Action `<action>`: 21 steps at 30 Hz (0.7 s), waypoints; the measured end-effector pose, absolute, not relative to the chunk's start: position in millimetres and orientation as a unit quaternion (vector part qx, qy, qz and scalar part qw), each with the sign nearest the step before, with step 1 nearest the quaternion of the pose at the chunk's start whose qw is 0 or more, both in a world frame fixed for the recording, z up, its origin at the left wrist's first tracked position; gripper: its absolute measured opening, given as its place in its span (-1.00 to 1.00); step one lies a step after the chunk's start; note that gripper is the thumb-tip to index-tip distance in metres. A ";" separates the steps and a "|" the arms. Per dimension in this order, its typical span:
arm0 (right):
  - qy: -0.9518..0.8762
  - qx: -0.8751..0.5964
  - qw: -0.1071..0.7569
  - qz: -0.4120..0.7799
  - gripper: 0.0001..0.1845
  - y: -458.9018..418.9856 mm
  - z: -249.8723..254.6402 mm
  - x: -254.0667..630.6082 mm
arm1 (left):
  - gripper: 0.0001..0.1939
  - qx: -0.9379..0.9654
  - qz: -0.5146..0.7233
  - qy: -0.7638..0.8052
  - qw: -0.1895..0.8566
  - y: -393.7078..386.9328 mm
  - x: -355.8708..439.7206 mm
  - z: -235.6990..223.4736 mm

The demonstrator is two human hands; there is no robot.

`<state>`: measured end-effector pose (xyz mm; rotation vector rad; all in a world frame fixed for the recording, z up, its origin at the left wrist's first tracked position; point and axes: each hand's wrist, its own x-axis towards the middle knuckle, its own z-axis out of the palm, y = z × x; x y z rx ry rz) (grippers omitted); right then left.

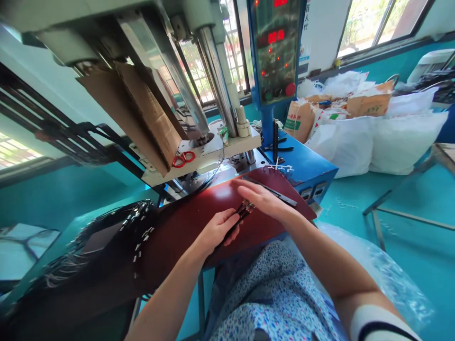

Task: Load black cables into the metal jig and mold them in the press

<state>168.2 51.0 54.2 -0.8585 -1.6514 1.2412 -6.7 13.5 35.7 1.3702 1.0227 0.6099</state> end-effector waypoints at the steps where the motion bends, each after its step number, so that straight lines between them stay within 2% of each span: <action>1: -0.678 -0.342 0.408 0.508 -0.55 54.4 56.5 159.7 | -0.69 0.597 0.273 0.450 0.606 13.7 -4.7 33.9; 8: -0.653 -0.401 0.316 0.560 -0.49 46.9 39.1 130.1 | -0.72 0.616 0.273 0.450 0.587 20.6 17.3 24.9; 10: -0.673 -0.408 0.342 0.514 -0.51 50.0 35.1 140.2 | -0.73 0.600 0.292 0.439 0.602 22.2 20.1 21.7; 12: -0.715 -0.433 0.368 0.407 -0.55 55.8 33.0 161.1 | -0.74 0.567 0.326 0.427 0.625 24.2 18.3 18.1; 13: -0.742 -0.461 0.354 0.334 -0.58 58.5 31.9 174.1 | -0.74 0.547 0.345 0.421 0.636 25.3 15.8 16.2; 14: -0.764 -0.505 0.312 0.253 -0.62 60.5 30.2 187.3 | -0.73 0.529 0.362 0.416 0.645 26.4 12.8 14.4; 17: -0.778 -0.625 0.050 0.038 -0.75 60.4 21.0 217.7 | -0.69 0.490 0.395 0.409 0.661 28.4 3.5 10.6; 18: -0.770 -0.638 -0.006 -0.010 -0.78 58.9 17.1 222.8 | -0.67 0.483 0.400 0.410 0.662 28.4 1.5 9.9; 19: -0.765 -0.642 -0.038 -0.036 -0.78 57.5 13.5 225.2 | -0.67 0.479 0.405 0.412 0.661 28.2 0.2 9.7; 21: -0.766 -0.641 -0.047 -0.027 -0.83 56.5 8.4 224.3 | -0.67 0.478 0.410 0.419 0.654 27.5 -0.5 10.0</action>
